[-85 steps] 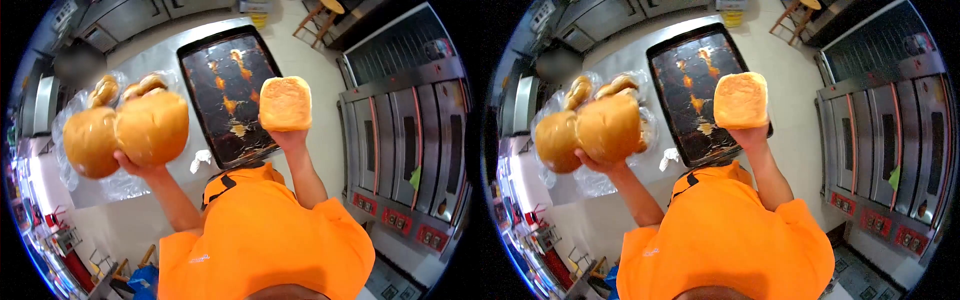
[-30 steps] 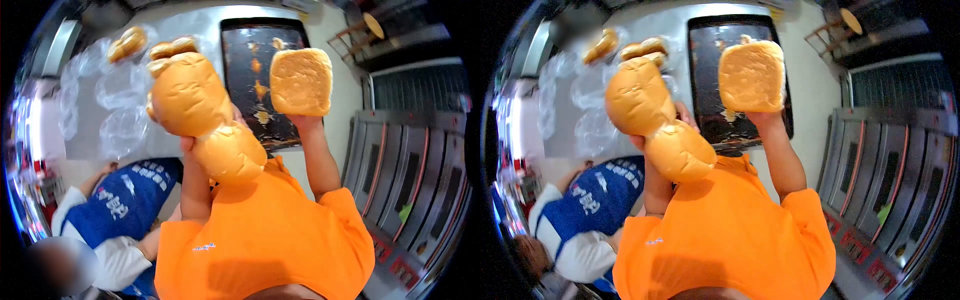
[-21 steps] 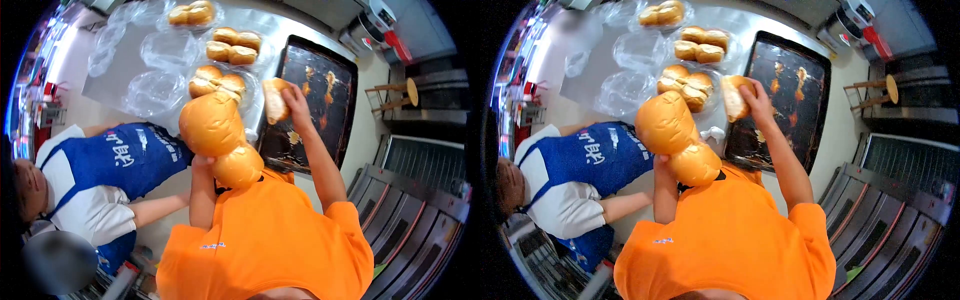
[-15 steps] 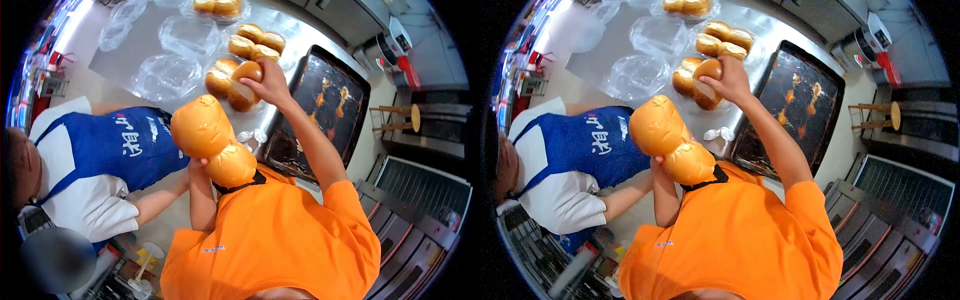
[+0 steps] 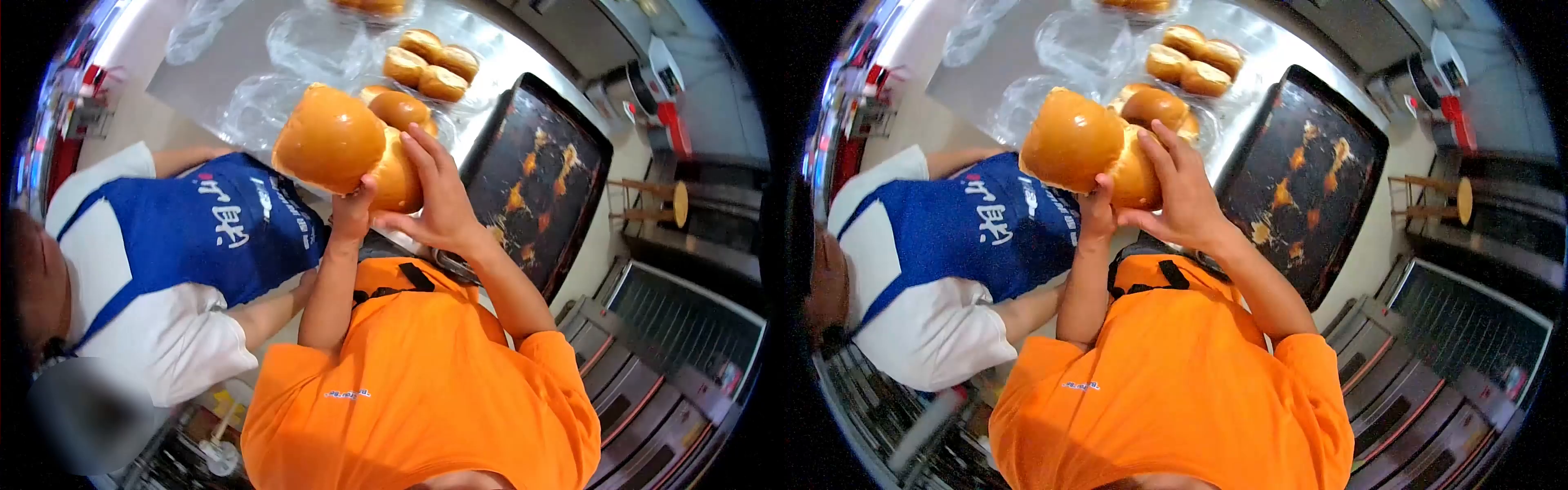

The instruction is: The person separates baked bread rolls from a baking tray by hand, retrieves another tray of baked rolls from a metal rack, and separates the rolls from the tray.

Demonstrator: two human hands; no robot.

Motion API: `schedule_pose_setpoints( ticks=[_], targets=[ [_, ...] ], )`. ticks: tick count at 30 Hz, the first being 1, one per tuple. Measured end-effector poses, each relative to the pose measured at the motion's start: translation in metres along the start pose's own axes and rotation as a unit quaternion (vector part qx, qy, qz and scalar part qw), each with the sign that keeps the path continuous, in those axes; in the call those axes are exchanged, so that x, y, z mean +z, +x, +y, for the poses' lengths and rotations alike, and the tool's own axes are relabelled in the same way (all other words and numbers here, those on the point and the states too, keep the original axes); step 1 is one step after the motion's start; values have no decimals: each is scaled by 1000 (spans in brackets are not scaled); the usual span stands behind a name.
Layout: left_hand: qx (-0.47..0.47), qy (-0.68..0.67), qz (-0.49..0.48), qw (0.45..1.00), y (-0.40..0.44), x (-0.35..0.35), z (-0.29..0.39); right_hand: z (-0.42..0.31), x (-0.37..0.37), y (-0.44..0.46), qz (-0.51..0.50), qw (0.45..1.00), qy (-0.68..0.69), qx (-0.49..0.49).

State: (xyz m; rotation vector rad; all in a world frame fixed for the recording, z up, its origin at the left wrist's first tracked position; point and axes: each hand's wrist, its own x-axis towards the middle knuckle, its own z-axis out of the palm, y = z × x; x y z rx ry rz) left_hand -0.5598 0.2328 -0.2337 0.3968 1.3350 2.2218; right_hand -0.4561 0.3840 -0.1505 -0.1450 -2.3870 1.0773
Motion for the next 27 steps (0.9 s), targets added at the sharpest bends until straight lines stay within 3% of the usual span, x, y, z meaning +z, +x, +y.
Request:
schedule_pose_setpoints(
  ticks=[3, 5, 7, 9, 10, 11, 13, 14, 18, 20, 21, 23, 24, 25, 26, 27],
  targets=[
    [32, 19, -38, 999, 2, 39, 2, 5, -20, -10, 57, 997, -50, -1],
    [142, -44, 0, 989, 9, 78, 20, 5, -38, -15, 87, 994, -67, -1],
    [168, -51, -4, 984, 11, 100, 28, 1, -56, -23, 76, 989, -130, -14],
    [56, -79, 35, 995, 8, 111, 37, -8, -65, -33, 94, 987, -133, -3],
    [-51, -162, 51, 984, 9, 108, 38, -11, -70, -38, 103, 985, -139, -15],
    [-52, -164, 48, 984, 9, 109, 38, -13, -73, -44, 110, 983, -145, -28],
    [-246, -302, 15, 921, 11, 118, 50, -13, -76, -53, 131, 979, -150, -45],
    [-291, -355, 5, 889, 11, 114, 46, -11, -77, -60, 139, 977, -148, -63],
    [-285, -362, 7, 888, 5, 121, 49, -5, -84, -88, 154, 974, -151, -68],
    [-199, -317, 53, 926, 5, 124, 46, 4, -79, -105, 168, 975, -136, -41],
    [-205, -317, 53, 925, 6, 120, 47, 12, -74, -118, 168, 975, -139, -35],
    [-153, -328, 38, 931, 10, 108, 53, 33, -68, -144, 234, 966, 5, 106],
    [-171, -412, -25, 895, 5, 103, 50, 36, -71, -161, 244, 953, -38, 177],
    [-154, -474, -101, 861, 8, 88, 48, 37, -60, -176, 312, 890, 90, 319],
    [-170, -542, -95, 818, 12, 67, 28, 48, -65, -185, 314, 877, 160, 327],
    [-147, -458, -103, 871, 12, 52, 10, 53, -66, -190, 339, 795, 399, 308]
  ],
)
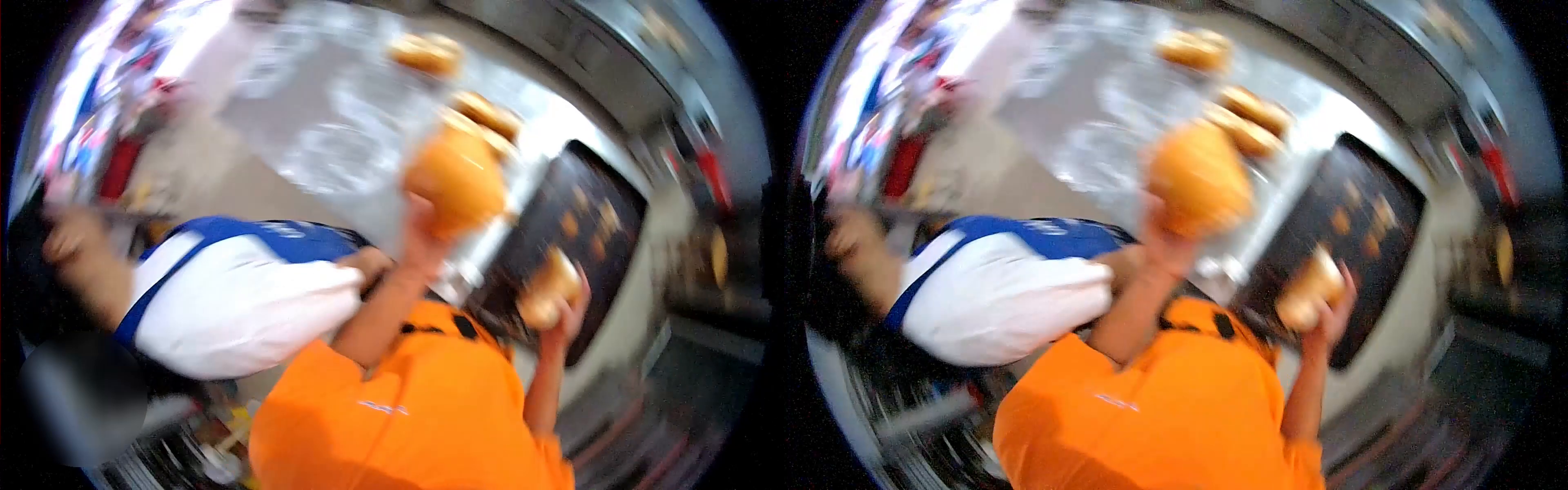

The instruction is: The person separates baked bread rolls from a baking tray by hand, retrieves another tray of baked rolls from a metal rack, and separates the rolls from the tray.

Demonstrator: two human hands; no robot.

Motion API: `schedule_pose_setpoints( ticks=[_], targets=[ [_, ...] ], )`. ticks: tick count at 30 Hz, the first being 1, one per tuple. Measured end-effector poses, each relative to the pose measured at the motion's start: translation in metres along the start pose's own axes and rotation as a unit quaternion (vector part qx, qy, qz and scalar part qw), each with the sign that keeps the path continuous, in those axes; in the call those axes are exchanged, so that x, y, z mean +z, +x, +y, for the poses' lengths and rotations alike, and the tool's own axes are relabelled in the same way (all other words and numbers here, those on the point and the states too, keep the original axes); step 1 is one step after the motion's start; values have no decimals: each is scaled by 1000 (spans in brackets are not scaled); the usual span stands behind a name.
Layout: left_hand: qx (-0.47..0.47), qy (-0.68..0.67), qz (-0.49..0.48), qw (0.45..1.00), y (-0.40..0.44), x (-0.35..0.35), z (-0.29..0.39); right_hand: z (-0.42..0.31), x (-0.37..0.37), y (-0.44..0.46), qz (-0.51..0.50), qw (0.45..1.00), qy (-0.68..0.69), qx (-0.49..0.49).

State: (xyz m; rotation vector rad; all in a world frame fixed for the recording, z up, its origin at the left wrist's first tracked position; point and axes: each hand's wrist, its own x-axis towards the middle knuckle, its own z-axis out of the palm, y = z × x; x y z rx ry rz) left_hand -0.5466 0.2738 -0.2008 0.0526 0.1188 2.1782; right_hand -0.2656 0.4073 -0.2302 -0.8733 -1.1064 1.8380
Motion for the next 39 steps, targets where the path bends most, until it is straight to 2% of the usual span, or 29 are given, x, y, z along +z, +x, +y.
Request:
schedule_pose_setpoints(
  ticks=[1, 2, 4, 5, 6, 7, 8, 9, 10, 11, 13, 14, 15, 16, 17, 21, 23, 25, 27, 28, 30, 32, 33, 34, 36, 37, 38, 39],
  targets=[
    [-15, 112, 35, 993, -4, -5, -4, 14, -18, -1, -57, 988, 141, 21],
    [-22, 157, 6, 987, -6, 16, -12, 30, -38, -10, -15, 966, 250, 61],
    [-93, 146, -14, 985, -21, 33, -12, 28, -32, -10, 41, 944, 319, 80],
    [-90, 146, -9, 985, -20, 24, -18, 32, -33, 2, 40, 943, 317, 86],
    [-114, 109, -2, 988, -28, 7, -18, 41, -31, 8, -38, 913, 397, 83],
    [-152, 64, 8, 986, -38, -16, -22, 46, -32, 5, -102, 875, 468, 70],
    [-137, 58, 20, 989, -51, -43, -22, 55, -34, 11, -128, 834, 531, 81],
    [-142, -25, -23, 989, -61, -67, -20, 70, -44, 21, -150, 768, 612, 116],
    [-161, 56, 12, 985, -70, -49, -17, 66, -36, 23, -152, 760, 622, 115],
    [-129, 178, 159, 963, -84, -53, -21, 46, -21, 29, -154, 612, 742, 226],
    [-149, 151, 130, 969, -92, -55, -17, 21, 1, 49, -220, 648, 701, 200],
    [-148, 157, 100, 971, -87, -51, -12, 22, 0, 55, -241, 650, 693, 198],
    [-169, 152, 87, 970, -82, -54, -10, 21, 8, 64, -280, 622, 702, 205],
    [-155, 185, 56, 969, -81, -58, -8, 20, 10, 68, -285, 637, 689, 193],
    [-134, 220, 28, 966, -80, -63, -4, 19, 14, 72, -289, 625, 697, 200],
    [-149, 152, 42, 976, -79, -74, 1, 26, 22, 86, -295, 586, 722, 219],
    [-149, 237, 28, 960, -78, -67, -1, 29, 23, 89, -289, 586, 726, 215],
    [-147, 257, 46, 954, -78, -55, -7, 30, 24, 89, -285, 581, 730, 218],
    [-112, 288, 62, 949, -75, -44, -7, 29, 21, 105, -258, 689, 644, 212],
    [-112, 288, 67, 949, -73, -40, -8, 27, 21, 112, -241, 773, 557, 184],
    [-97, 287, 75, 950, -63, -31, 0, 25, 31, 136, -121, 906, 387, 120],
    [-104, 285, 50, 952, -54, -18, 8, 18, 53, 176, -102, 951, 260, 132],
    [-94, 252, 49, 962, -50, -18, 15, 35, 63, 212, -130, 983, 121, 48],
    [-86, 250, 51, 963, -45, -17, 22, 16, 96, 230, -141, 985, -104, -7],
    [-60, 252, 47, 965, -38, -11, 33, 10, 154, 273, -182, 904, -352, -156],
    [-46, 254, 47, 965, -36, -9, 37, 29, 174, 302, -196, 846, -420, -265],
    [-33, 257, 49, 965, -36, -8, 41, 39, 194, 324, -190, 757, -523, -341],
    [-20, 261, 55, 964, -38, -9, 48, 54, 214, 340, -180, 695, -569, -401]
  ],
)
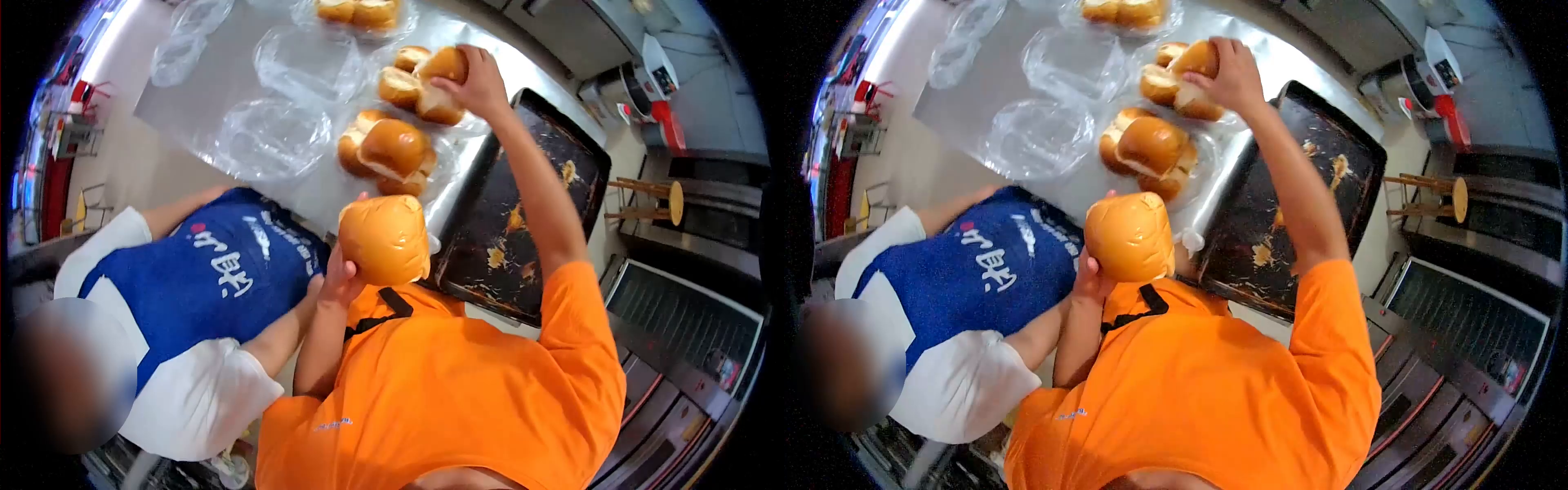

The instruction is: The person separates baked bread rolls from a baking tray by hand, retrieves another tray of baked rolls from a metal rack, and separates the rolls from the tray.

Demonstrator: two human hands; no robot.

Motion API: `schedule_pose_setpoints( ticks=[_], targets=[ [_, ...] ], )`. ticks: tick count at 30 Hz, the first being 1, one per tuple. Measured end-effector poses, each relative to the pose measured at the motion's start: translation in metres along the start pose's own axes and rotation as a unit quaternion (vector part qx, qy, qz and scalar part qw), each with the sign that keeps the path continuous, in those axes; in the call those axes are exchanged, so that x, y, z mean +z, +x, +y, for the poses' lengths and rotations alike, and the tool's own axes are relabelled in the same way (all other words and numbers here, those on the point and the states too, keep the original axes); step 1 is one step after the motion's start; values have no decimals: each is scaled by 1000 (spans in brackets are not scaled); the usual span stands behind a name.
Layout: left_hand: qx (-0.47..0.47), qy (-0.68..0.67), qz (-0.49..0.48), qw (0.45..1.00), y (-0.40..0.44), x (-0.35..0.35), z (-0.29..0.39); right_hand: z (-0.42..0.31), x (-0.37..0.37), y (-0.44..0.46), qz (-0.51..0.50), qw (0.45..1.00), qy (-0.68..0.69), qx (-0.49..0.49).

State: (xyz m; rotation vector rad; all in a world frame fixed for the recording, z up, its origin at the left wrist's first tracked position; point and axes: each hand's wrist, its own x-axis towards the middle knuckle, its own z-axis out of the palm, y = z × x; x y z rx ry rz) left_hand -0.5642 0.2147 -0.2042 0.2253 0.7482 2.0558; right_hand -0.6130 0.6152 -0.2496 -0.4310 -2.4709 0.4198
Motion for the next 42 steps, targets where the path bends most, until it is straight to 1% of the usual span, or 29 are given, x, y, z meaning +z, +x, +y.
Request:
schedule_pose_setpoints(
  ticks=[3, 4, 5, 7, 8, 9, 10, 11, 12, 13, 15, 16, 18, 19, 20, 21, 22, 23, 25, 27, 29, 30, 31, 33, 34, 36, 37, 39, 42],
  targets=[
    [0, 27, -1, 1000, -5, -23, 11, 6, 55, 11, -69, 979, -174, -82],
    [5, 28, 6, 1000, -6, -27, 15, -5, 62, 9, -103, 976, -190, -22],
    [49, 93, 1, 994, -2, -31, 19, -13, 64, 9, -101, 977, -186, -28],
    [102, 153, 3, 983, 2, -30, 21, -36, 54, 6, 44, 999, 27, -9],
    [142, 223, 29, 964, 5, -26, 22, -67, 25, -7, 46, 992, 117, 20],
    [176, 291, 55, 939, 6, -23, 20, -105, -13, -25, -2, 954, 280, 104],
    [180, 291, 58, 938, 7, -20, 14, -125, -32, -52, -39, 919, 351, 178],
    [208, 356, 94, 906, 11, -18, 7, -129, -32, -82, -41, 865, 481, 138],
    [233, 419, 126, 868, 17, -14, 1, -142, -48, -106, -65, 886, 454, 71],
    [232, 420, 118, 870, 24, -7, -3, -156, -62, -123, -106, 871, 476, 55],
    [282, 557, 49, 780, 36, 12, -13, -163, -69, -155, -137, 865, 478, 60],
    [276, 622, 5, 733, 38, 28, -15, -173, -75, -168, -94, 815, 553, 146],
    [221, 640, -46, 735, 30, 70, -14, -163, -84, -190, -32, 717, 643, 266],
    [173, 659, -79, 728, 23, 86, -15, -156, -92, -196, -13, 626, 728, 281],
    [141, 589, -86, 791, 15, 95, -20, -143, -101, -211, -1, 545, 776, 318],
    [199, 588, -87, 779, 14, 97, -28, -131, -110, -227, 12, 459, 817, 348],
    [189, 574, -54, 795, 8, 106, -28, -124, -116, -234, 73, 401, 842, 353],
    [178, 561, -21, 808, 3, 113, -27, -115, -116, -243, 111, 276, 902, 313],
    [154, 591, -17, 791, 0, 100, -31, -99, -129, -249, 43, 201, 961, 185],
    [150, 623, 7, 768, 9, 103, -37, -94, -134, -254, 56, 192, 962, 183],
    [244, 596, -3, 765, 17, 123, -43, -90, -128, -267, 83, 188, 946, 251],
    [295, 615, -35, 731, 24, 125, -45, -94, -135, -264, 72, 222, 934, 271],
    [324, 611, -50, 720, 30, 133, -45, -99, -139, -261, 64, 216, 936, 270],
    [330, 610, -60, 718, 38, 148, -42, -112, -143, -260, 71, 268, 941, 192],
    [332, 613, -53, 715, 43, 146, -40, -111, -139, -266, 89, 219, 949, 208],
    [351, 656, -89, 662, 51, 146, -39, -107, -139, -274, 88, 189, 944, 255],
    [351, 657, -87, 661, 53, 144, -39, -106, -138, -277, 93, 166, 936, 298],
    [338, 678, -114, 643, 54, 142, -38, -103, -137, -282, 82, 181, 933, 298],
    [327, 694, -116, 631, 52, 141, -36, -101, -139, -285, 61, 278, 893, 348]
  ],
)
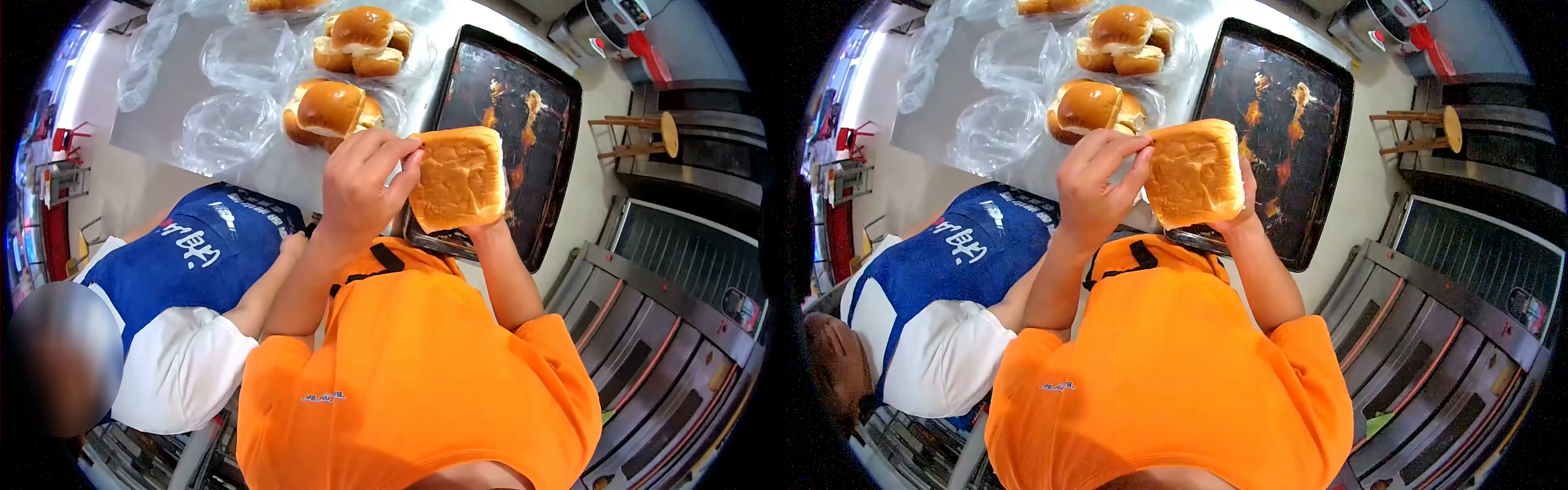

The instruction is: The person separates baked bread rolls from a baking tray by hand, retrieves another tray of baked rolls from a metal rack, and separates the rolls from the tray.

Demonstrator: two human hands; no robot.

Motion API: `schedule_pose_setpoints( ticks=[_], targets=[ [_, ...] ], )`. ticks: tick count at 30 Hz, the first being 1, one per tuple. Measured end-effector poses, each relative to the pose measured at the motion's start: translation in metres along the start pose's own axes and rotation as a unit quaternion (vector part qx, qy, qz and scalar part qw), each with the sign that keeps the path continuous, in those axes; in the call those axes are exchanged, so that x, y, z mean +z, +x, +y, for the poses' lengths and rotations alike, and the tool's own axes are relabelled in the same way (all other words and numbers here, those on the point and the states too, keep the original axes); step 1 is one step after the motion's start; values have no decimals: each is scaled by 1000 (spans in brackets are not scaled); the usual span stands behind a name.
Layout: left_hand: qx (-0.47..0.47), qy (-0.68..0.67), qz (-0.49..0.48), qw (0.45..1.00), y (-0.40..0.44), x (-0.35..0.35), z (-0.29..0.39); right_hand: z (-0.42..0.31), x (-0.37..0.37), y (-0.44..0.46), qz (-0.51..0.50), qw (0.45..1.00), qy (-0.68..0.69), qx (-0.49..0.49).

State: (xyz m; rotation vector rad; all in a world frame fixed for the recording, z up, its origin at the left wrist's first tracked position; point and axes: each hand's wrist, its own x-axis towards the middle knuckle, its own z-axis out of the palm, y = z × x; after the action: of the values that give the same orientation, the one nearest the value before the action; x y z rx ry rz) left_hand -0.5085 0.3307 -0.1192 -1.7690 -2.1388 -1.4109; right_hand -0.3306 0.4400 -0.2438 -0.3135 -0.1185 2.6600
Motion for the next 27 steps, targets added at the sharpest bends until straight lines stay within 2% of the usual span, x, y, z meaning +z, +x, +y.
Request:
schedule_pose_setpoints(
  ticks=[4, 7, 9, 13, 15, 20, 22, 25, 27],
  targets=[
    [-4, 5, 0, 1000, 0, -2, 2, -3, 3, -5, -37, 999, 6, -1],
    [11, 29, 6, 1000, 1, -4, 4, -11, 2, -9, -66, 997, -43, -8],
    [9, 44, -18, 999, 3, -9, 5, -18, 1, -12, -25, 980, -199, -12],
    [-14, 51, -47, 998, 2, -12, 11, -26, -4, -16, -42, 976, -215, -5],
    [-79, -47, -19, 996, -1, -9, 12, -27, -10, -19, -31, 978, -206, -7],
    [-102, -108, -9, 989, -5, -12, 18, -20, -12, -17, -47, 989, -137, -8],
    [-105, -128, 1, 986, -8, -13, 21, -14, -16, -14, 13, 996, -83, -15],
    [-60, -109, 46, 991, -15, -13, 25, -8, -17, -7, -50, 997, -65, -11],
    [53, -7, 75, 996, -22, -12, 27, -3, -11, -3, -32, 998, -52, -16]
  ],
)
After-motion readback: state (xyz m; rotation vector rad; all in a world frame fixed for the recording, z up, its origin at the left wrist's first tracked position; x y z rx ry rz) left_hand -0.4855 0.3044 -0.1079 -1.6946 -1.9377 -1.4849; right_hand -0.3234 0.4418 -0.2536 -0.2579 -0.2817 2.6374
